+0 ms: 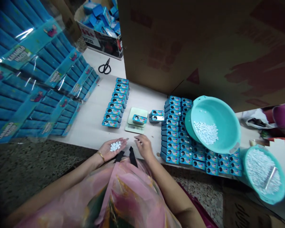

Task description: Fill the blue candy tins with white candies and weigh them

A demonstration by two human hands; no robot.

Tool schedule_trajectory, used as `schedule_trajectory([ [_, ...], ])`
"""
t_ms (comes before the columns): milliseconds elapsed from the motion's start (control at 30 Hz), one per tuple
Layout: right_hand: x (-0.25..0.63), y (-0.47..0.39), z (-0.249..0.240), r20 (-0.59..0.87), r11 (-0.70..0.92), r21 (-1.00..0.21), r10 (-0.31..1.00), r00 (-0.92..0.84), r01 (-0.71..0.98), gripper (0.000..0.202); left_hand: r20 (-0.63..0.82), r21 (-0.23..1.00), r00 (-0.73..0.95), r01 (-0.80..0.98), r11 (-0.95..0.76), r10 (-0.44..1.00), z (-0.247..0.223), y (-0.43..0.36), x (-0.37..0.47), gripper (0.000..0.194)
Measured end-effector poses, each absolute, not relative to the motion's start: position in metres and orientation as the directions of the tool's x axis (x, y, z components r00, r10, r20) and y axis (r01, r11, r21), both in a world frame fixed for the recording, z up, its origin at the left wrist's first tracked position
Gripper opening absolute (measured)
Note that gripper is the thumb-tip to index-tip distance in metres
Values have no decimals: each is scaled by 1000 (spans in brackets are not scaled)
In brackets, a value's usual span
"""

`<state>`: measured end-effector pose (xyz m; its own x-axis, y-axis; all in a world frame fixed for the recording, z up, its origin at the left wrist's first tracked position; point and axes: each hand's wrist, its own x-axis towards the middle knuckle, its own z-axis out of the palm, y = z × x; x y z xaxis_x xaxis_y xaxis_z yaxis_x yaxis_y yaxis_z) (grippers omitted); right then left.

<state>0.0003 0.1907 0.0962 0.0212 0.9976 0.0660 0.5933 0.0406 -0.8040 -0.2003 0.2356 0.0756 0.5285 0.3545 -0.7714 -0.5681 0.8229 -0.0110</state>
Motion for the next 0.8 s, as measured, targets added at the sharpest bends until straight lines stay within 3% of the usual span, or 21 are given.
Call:
schedule_trajectory([
  [100,-31,195,110,42,215,-696,965,-260,685,27,-758,-8,549,-547,837,351,74,234,-193,22],
  [167,-43,197,113,-14,274,-604,935,-353,748,29,-750,-15,563,-538,843,346,71,232,-191,19],
  [367,-49,195,102,-110,342,-471,892,-438,813,24,-735,-19,603,-475,880,310,64,223,-195,14],
  [500,-44,192,102,-50,361,-530,890,-454,767,19,-737,-10,597,-478,878,317,62,222,-197,16],
  [567,-34,195,103,57,283,-606,948,-314,743,21,-733,-9,600,-480,877,321,63,224,-197,17],
  [633,-18,206,99,150,105,-685,989,-1,721,32,-729,-13,600,-492,871,329,65,228,-197,20],
  [700,1,222,87,176,-50,-752,946,274,657,48,-731,-11,586,-522,853,350,66,233,-198,20],
  [800,24,253,63,124,-105,-822,926,356,559,59,-749,23,526,-588,809,403,66,244,-199,18],
])
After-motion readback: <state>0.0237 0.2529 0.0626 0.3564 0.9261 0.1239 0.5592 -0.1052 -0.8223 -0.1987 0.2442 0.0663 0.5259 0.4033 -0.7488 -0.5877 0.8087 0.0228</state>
